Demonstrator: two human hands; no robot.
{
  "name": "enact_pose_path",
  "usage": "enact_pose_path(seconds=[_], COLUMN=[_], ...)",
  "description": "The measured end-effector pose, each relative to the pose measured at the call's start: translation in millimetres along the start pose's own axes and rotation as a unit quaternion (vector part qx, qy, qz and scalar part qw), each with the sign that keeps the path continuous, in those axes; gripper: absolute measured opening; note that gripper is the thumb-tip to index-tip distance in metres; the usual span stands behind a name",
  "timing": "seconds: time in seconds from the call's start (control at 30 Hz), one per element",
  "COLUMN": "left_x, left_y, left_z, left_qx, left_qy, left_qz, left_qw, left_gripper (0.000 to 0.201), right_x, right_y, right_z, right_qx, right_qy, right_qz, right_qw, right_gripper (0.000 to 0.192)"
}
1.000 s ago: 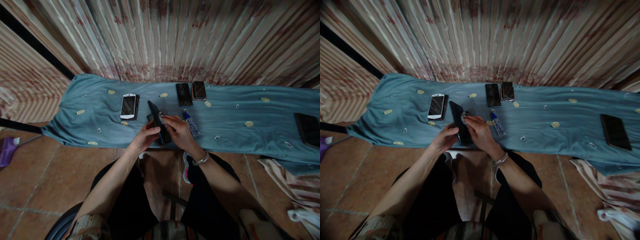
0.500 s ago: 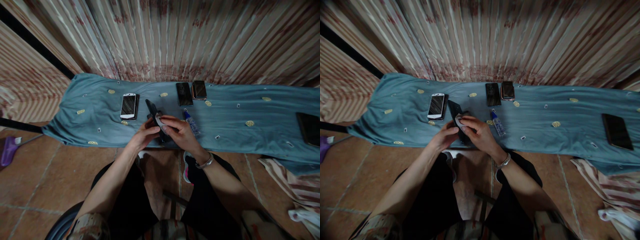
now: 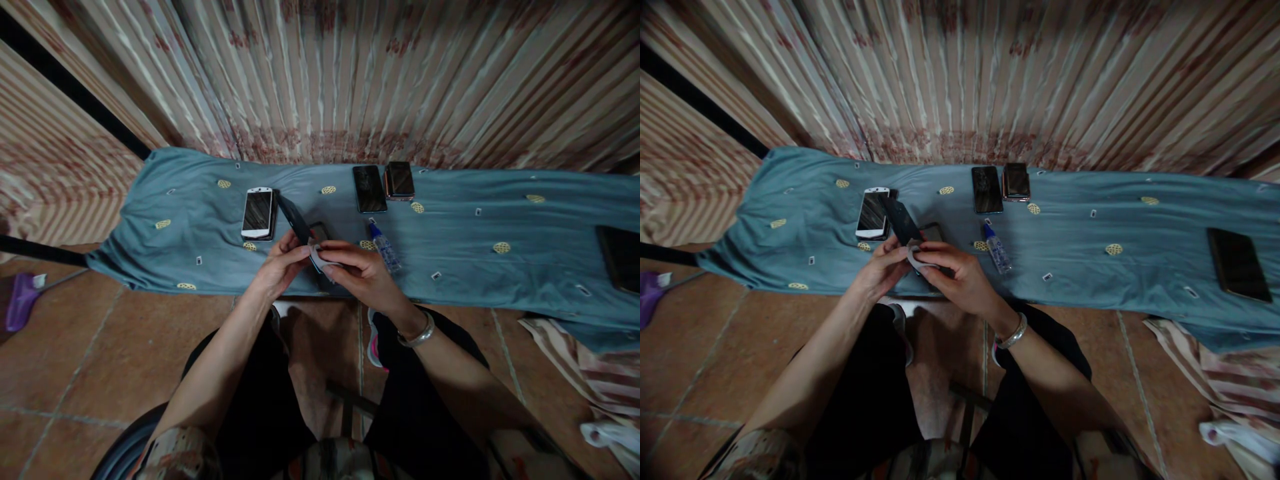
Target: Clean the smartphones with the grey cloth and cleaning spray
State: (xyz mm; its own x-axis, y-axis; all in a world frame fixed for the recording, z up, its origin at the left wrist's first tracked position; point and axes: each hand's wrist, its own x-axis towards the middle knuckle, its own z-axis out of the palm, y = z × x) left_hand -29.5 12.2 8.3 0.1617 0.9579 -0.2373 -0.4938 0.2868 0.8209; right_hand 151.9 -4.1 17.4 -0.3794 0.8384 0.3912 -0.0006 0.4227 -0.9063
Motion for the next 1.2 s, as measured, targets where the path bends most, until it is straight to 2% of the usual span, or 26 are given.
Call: enact_pose_path(seconds=[0.33, 0.63, 0.8, 1.2], left_x=[-2, -6, -8, -11], left_y=[8, 12, 10, -2], left_z=[-5.8, -5.7, -4.0, 1.6], left_qx=[0.0, 0.008, 0.018, 0.015], left_qy=[0.019, 0.022, 0.008, -0.011], left_qz=[0.023, 0.022, 0.003, -0.032], left_qw=[1.0, 0.999, 1.0, 0.999], left_gripper=[0.048, 0.044, 0.048, 0.053], right_x=[-1, -2, 0, 3], right_y=[11, 29, 32, 36], right_z=[1, 1, 0, -1], right_qx=[-0.01, -0.037, -0.023, -0.013], right_qy=[0.01, 0.06, 0.064, 0.078], right_qz=[-0.008, 0.095, 0.173, 0.188], right_qw=[1.0, 0.993, 0.983, 0.979], right_gripper=[0.024, 0.022, 0.023, 0.027])
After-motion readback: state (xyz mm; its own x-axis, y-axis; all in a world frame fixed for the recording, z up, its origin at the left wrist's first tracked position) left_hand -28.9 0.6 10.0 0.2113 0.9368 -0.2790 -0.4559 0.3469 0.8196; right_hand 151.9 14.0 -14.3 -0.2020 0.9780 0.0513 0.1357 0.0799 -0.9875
